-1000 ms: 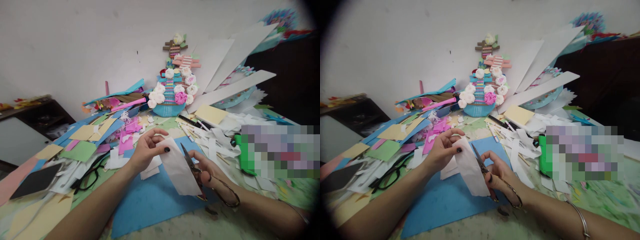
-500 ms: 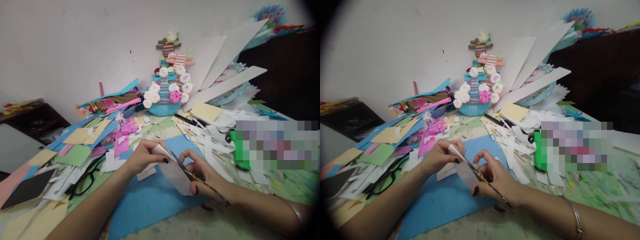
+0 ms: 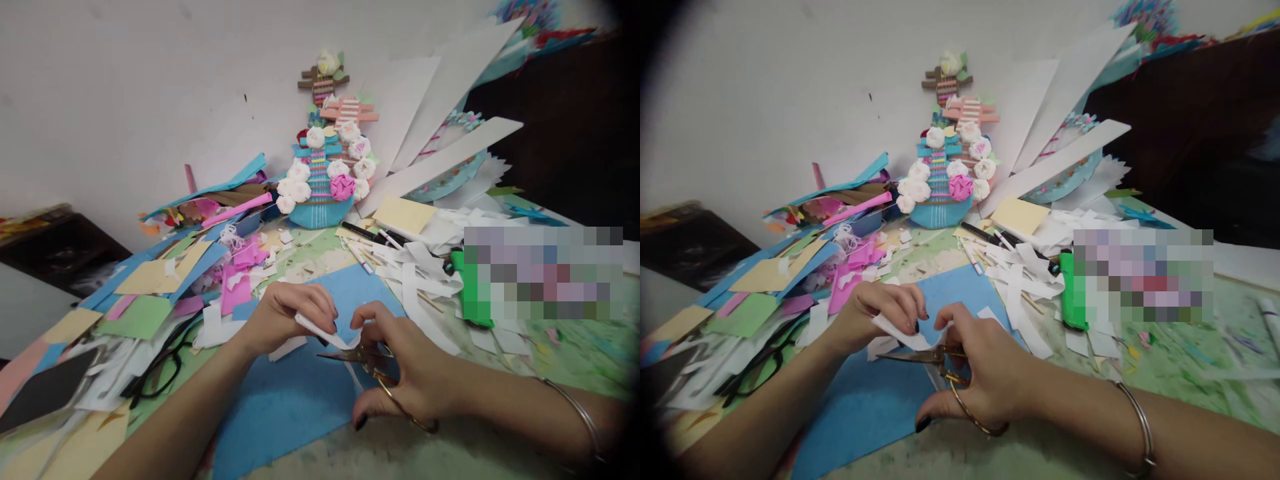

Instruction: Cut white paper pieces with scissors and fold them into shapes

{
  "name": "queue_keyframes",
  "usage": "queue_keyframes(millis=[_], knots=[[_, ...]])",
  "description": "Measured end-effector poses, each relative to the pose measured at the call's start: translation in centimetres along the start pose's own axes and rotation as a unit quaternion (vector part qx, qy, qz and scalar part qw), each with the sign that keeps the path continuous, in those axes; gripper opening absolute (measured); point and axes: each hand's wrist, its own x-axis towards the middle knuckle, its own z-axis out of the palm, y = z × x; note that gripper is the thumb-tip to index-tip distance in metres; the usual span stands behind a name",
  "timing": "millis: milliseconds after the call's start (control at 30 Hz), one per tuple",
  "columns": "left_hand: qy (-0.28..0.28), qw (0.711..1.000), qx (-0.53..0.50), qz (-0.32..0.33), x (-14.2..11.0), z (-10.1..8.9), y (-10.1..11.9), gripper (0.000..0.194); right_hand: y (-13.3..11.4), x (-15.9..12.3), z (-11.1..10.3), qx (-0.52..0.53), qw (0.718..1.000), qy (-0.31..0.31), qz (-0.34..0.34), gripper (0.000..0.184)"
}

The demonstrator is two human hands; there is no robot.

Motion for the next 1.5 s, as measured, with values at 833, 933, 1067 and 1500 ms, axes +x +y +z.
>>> queue_keyframes(millis=[833,933,1067,1500], knots=[[0.031,0.999,-0.004,-0.037,-0.1,-0.1,-0.4,0.008,0.6,0.1,0.0,0.04,0.997,0.015,0.061,0.063],[0.026,0.998,-0.004,-0.053,-0.2,0.2,-0.4,0.009,0.2,0.0,-0.1,0.069,0.993,-0.003,0.091,0.064],[0.027,0.997,-0.018,-0.076,-0.3,1.1,-0.7,0.009,0.1,-0.1,0.0,0.128,0.987,-0.022,0.096,0.062],[0.047,0.99,-0.05,-0.12,-0.4,1.8,-1.7,0.009,0.6,0.4,0.3,0.244,0.957,-0.004,0.155,0.066]])
